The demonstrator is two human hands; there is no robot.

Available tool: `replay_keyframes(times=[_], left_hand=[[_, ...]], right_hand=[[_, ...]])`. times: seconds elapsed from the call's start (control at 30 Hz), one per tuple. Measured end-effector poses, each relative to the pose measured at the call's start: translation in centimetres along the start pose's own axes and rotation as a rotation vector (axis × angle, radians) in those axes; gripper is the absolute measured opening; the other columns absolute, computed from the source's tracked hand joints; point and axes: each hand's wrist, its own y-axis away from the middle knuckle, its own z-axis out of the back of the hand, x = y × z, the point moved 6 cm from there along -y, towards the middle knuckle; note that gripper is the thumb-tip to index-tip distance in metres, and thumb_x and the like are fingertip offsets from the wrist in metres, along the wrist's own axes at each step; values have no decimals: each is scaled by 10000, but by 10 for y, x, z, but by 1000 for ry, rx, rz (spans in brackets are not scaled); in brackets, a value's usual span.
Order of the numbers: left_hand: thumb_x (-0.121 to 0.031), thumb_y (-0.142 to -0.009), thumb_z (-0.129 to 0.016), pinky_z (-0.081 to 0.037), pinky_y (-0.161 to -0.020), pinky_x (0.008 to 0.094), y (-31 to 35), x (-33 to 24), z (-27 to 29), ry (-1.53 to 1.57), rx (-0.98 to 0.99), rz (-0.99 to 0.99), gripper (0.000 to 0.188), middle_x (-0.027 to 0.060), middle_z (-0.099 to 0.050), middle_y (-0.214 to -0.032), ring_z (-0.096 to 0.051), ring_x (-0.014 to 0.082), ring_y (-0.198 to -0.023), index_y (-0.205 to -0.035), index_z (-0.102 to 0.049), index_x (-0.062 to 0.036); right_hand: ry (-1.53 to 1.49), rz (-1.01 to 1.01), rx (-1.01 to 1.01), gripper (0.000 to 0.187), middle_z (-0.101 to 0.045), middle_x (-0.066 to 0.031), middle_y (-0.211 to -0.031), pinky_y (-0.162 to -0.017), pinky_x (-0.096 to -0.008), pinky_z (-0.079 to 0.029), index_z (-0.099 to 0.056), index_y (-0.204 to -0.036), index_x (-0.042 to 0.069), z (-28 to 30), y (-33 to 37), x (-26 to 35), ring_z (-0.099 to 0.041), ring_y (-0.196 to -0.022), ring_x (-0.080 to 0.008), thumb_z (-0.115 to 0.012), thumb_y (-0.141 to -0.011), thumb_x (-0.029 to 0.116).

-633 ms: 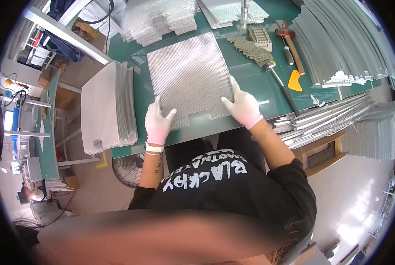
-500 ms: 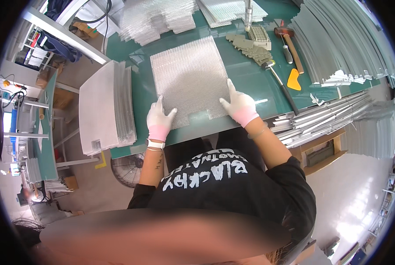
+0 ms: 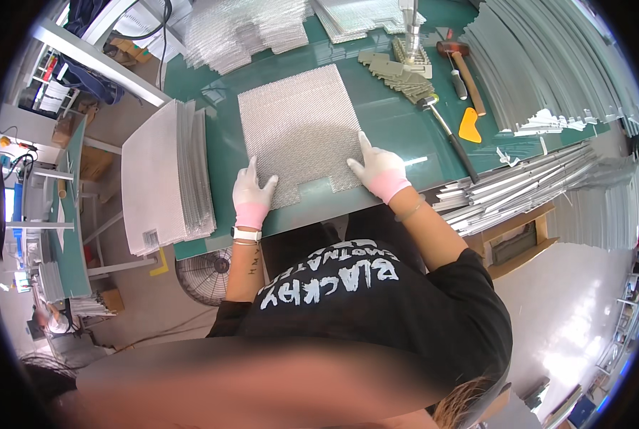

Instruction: Assemble metal mesh filters by attaching frames and securing them with a drill.

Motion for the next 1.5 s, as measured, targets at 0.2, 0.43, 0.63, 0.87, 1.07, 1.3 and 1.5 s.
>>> replay_keyframes(times=[0.2, 0.43, 0.63, 0.87, 1.07, 1.3, 1.5], left_hand=[[-349, -839, -814, -530, -928, 412, -8, 0, 7, -29, 39, 88, 760, 166, -615, -1167, -637, 343, -1026, -1485, -507, -92], [-430, -815, -810, -299, -1192, 575, -24, 6, -4, -286, 57, -147, 728, 170, -431, -1561, -369, 465, -1435, -1472, -552, -249], [-450, -774, -825, -183, -1225, 645, -8, 8, -22, -274, 274, -158, 731, 158, -422, -1580, -293, 474, -1491, -1441, -584, -275], [-304, -759, -855, -146, -1224, 665, 81, -50, 22, -101, -290, -252, 691, 198, -428, -1537, -298, 463, -1484, -1372, -604, -106], [-265, -1093, -513, -551, -913, 350, 167, -36, -73, 1106, 853, 273, 335, 113, -730, -1089, -694, 204, -1004, -1102, -701, 12], [-283, -1069, -602, -539, -975, 434, 155, -24, -115, 1766, 292, 664, 367, 163, -644, -1200, -641, 291, -1140, -1225, -607, 50], [-264, -1110, -511, -545, -994, 403, 158, -32, -117, 1652, 296, 593, 377, 169, -646, -1233, -655, 266, -1166, -1254, -592, 75]], right_hand=[[22, -24, 73, 770, -735, -201, -1032, -870, -467, -557, -338, -1588, 58, 6, -2, 2, -709, -989, -368, -561, -998, 498], [-34, 148, -210, 419, -746, -133, -1094, -869, -453, -562, -713, -1257, 172, 38, -28, -24, -706, -1009, -348, -640, -934, 429], [192, -66, -537, 579, -578, -171, -1444, -1109, -504, -424, -616, -1393, 124, 113, -157, -94, -516, -1338, -395, -680, -906, 430], [433, -134, -509, 522, -484, -106, -1543, -1181, -569, -270, -675, -1250, 126, 99, -193, -97, -384, -1455, -354, -736, -864, 474], [-583, 328, -533, 306, -716, -98, -1031, -846, -342, -539, -665, -1076, 18, 96, -74, -39, -689, -936, -187, -773, -901, 244], [-1122, -130, 590, 203, -653, -17, -945, -743, -281, -543, -558, -1135, 39, -108, 132, -2, -638, -820, -76, -650, -1013, 172], [-1710, -411, 499, 271, -580, -10, -882, -635, -260, -473, -545, -1214, 49, -162, 120, 2, -512, -679, -84, -626, -1060, 256]])
